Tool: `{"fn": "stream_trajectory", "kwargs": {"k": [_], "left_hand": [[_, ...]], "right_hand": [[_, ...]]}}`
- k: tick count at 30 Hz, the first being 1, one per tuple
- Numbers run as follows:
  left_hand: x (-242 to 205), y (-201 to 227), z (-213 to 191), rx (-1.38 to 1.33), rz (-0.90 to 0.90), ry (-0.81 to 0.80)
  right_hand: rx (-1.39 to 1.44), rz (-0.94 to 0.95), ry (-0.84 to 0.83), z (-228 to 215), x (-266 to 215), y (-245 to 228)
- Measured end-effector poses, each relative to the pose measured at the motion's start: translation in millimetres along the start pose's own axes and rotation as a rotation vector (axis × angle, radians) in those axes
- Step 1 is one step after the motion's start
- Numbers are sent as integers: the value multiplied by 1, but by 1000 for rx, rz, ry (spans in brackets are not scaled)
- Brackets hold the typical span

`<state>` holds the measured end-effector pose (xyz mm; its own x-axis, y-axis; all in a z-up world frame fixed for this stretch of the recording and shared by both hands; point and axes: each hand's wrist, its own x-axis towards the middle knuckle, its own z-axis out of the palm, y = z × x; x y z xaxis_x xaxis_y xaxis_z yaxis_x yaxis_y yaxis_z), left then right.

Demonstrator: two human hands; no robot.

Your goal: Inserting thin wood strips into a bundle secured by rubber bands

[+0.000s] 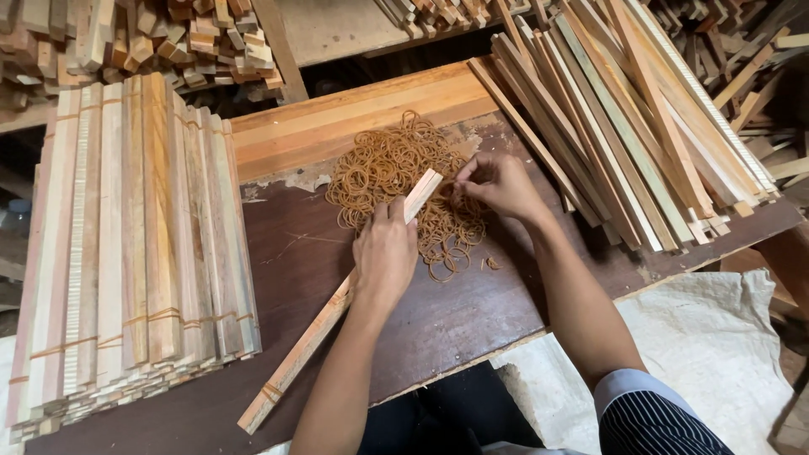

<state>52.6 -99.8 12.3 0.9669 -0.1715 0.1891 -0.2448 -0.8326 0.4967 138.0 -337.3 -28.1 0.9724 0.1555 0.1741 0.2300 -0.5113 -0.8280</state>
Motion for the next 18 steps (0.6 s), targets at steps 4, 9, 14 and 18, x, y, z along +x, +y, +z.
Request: {"fn": "stream_trajectory", "kwargs": {"k": [4, 9, 14, 18], "left_hand": [[-2, 4, -2, -18, 6, 3], [-1, -5, 17, -50, 12, -10], [1, -5, 16, -49, 22, -1], [1, -8, 14, -73, 15, 10]], "right_hand": [[450, 22, 5, 3, 6, 4], [957, 333, -89, -2, 13, 3], [834, 226, -197, -2, 11, 6], [691, 134, -180, -1, -2, -20]]}}
